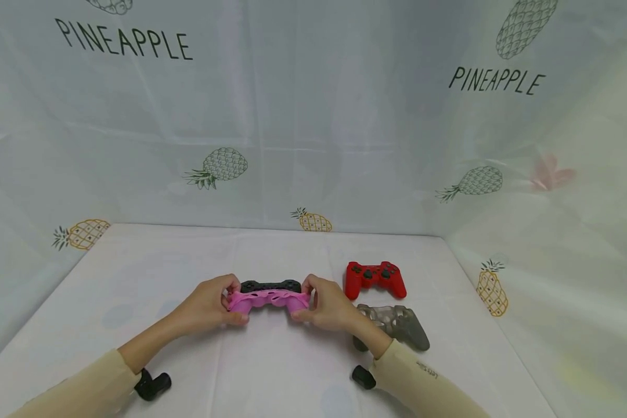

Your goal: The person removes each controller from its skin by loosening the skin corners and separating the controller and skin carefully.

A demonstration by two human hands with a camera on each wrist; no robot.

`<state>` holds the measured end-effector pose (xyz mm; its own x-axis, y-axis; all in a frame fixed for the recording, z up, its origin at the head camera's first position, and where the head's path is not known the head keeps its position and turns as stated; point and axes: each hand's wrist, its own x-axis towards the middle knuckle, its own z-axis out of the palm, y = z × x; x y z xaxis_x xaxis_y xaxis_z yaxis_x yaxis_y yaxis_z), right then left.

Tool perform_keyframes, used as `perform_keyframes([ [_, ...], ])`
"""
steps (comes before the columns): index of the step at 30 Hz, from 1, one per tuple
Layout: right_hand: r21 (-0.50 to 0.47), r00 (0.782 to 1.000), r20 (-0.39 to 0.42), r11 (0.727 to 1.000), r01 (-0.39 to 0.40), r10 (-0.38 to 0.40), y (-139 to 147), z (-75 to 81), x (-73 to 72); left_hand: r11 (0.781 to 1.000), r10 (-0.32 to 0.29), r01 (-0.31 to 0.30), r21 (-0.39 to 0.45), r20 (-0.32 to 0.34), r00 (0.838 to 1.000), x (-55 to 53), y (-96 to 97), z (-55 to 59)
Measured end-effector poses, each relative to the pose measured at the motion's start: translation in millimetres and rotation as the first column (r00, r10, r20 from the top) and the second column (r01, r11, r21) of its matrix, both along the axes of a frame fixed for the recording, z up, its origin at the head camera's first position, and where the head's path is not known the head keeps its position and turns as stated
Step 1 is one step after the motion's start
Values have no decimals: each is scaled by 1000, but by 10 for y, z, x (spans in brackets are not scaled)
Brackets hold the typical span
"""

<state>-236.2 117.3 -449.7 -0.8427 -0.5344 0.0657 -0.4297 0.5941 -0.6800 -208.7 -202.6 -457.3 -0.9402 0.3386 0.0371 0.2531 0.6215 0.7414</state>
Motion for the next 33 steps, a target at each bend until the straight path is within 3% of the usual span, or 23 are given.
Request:
perform_keyframes([
  [6,-27,1000,-5,1000,12,-12,-12,-14,-15,1000,26,-26,3,17,1000,-9,6,-6],
  [12,-31,1000,-17,999,20,-20,-52,-21,-24,998,56,-56,-7,-11,998,-39,-7,-30],
  [15,-30,999,-18,999,30,-30,-60,-26,-16,999,41,-41,-11,-28,999,-45,-4,-35],
  [24,-13,997,-68,999,32,-32,-83,-71,-14,998,49,-50,-29,-56,997,10,21,-36],
  [33,-27,998,-56,999,38,-40,-91,-72,-5,998,61,-61,8,-68,996,38,30,-30],
])
